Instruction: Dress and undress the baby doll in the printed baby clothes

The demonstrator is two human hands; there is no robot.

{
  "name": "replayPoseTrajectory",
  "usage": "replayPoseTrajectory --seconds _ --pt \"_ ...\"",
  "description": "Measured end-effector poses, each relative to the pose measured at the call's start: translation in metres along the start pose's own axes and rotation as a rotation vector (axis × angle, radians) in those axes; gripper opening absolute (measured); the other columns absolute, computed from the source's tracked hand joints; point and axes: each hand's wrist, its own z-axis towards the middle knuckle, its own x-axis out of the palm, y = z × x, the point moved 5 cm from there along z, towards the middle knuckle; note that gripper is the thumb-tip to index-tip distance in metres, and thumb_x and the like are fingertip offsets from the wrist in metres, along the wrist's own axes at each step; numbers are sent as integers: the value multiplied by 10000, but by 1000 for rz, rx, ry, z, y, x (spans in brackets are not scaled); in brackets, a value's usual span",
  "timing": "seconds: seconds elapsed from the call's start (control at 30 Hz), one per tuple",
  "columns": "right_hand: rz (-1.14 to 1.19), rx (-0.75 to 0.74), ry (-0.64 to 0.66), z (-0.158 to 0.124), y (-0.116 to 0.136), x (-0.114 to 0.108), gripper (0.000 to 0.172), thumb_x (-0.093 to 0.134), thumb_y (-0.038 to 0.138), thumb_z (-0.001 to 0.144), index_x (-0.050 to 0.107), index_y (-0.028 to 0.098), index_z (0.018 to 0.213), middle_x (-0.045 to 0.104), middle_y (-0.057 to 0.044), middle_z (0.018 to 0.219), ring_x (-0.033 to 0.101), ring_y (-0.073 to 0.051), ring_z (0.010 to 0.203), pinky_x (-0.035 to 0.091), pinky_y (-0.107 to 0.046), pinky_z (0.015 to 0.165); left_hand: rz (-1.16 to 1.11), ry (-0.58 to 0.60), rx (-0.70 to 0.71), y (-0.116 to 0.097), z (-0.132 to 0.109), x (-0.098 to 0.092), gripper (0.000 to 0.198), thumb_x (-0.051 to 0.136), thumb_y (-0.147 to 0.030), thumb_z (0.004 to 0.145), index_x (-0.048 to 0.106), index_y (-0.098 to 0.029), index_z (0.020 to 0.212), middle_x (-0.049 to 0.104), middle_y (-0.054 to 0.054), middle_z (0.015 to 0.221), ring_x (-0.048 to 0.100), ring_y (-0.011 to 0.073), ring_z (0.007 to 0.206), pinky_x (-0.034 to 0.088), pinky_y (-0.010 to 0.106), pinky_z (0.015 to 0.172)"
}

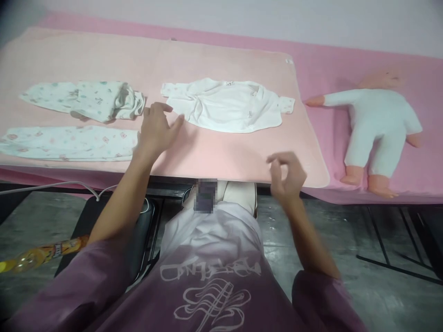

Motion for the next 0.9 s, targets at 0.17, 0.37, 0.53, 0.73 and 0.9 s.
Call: replayPoseTrajectory --seconds 0.17,0.37,0.53,0.73,0.9 --pt "-292 99 93 100 -36 11 366 455 555 1124 655 267 1231 740 -112 1266 723 -296 1054 594 -498 959 107 56 -184 2 67 16 879 628 -862 843 511 -262 1475 640 201 1430 399 498 1531 346 696 1249" --pt "-454 334 270 149 -115 58 496 553 673 1048 647 197 1153 711 -182 1162 671 -368 1109 522 -570 1026 106 134 -313 18 95 41 1021 711 -848 725 528 -196 1489 666 234 1451 425 507 1529 299 685 1244" --pt "-482 431 354 155 -145 80 569 709 695 945 623 186 1184 692 -218 1170 657 -423 1146 498 -586 1031 50 87 -285 23 89 44 1065 706 -896 666 566 -203 1462 691 198 1432 355 418 1586 268 613 1262" --pt "-493 393 275 148 -155 80 650 757 672 902 556 198 1300 640 -219 1330 653 -411 1189 516 -590 1031 83 85 -273 16 80 41 979 758 -799 711 490 -302 1511 583 182 1506 246 492 1611 300 720 1218" --pt "-505 436 238 146 -161 74 626 737 622 918 575 152 1299 680 -229 1269 648 -419 1208 502 -609 1056 105 27 -287 29 87 47 1092 762 -796 756 400 -216 1608 501 181 1620 303 422 1579 264 637 1270"
